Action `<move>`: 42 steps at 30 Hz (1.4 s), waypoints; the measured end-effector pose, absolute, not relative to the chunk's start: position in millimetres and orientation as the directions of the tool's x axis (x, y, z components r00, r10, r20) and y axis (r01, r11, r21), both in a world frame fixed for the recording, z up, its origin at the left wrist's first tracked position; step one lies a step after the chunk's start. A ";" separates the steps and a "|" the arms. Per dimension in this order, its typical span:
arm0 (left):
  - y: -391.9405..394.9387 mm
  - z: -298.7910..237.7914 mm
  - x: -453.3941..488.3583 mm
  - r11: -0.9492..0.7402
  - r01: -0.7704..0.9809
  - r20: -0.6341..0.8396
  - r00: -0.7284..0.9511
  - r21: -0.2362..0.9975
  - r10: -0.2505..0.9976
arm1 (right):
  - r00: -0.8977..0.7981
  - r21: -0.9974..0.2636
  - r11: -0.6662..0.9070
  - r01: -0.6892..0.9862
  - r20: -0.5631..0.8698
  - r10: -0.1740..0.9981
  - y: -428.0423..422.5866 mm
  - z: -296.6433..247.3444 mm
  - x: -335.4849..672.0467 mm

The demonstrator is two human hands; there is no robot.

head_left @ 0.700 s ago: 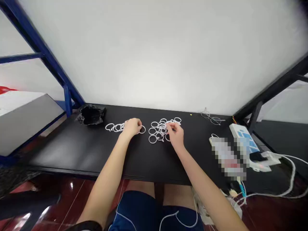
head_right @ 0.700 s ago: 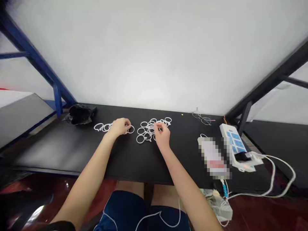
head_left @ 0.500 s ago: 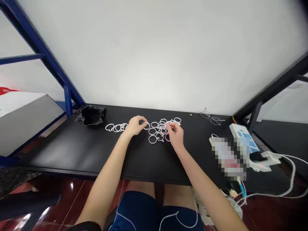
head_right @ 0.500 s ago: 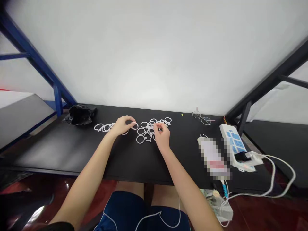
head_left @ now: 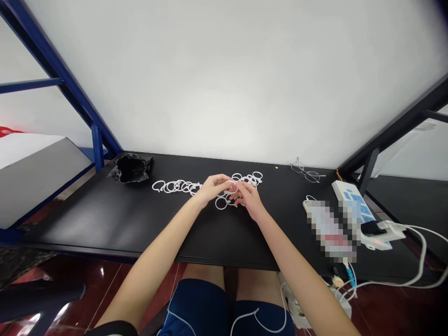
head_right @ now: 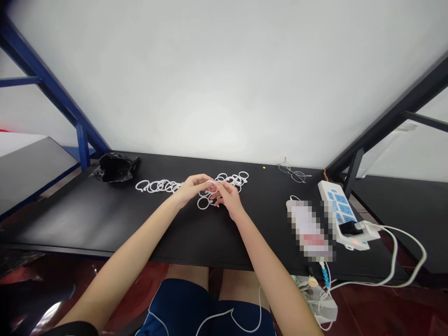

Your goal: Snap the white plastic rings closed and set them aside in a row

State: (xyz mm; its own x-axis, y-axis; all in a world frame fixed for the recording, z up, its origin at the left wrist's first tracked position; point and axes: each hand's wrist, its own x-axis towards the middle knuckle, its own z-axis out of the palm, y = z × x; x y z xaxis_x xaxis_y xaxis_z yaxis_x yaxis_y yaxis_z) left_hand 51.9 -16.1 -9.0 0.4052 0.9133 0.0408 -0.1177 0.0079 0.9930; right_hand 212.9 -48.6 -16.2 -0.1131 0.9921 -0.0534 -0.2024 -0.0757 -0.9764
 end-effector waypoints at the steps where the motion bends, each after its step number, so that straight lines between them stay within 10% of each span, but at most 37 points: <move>1: -15.3 -9.0 51.4 0.016 -0.133 0.038 0.395 0.991 0.918 | -0.154 -0.966 -0.113 -0.231 -0.078 0.985 -49.0 -14.9 213.3; 10: -17.2 -1.9 52.5 0.113 -0.164 -0.040 0.391 0.980 0.919 | -0.291 -0.953 -0.185 -0.240 -0.111 0.950 -50.9 -12.9 214.9; 27: -18.2 -8.1 53.3 0.284 -0.123 -0.193 0.482 0.951 0.855 | 0.009 -0.849 -0.104 -0.518 -0.127 0.992 -40.6 -16.1 221.6; 42: -22.4 -20.6 71.6 0.447 -0.420 -0.248 0.449 0.790 0.858 | 0.028 -0.822 -0.095 -0.562 -0.134 0.991 -36.8 -19.5 225.8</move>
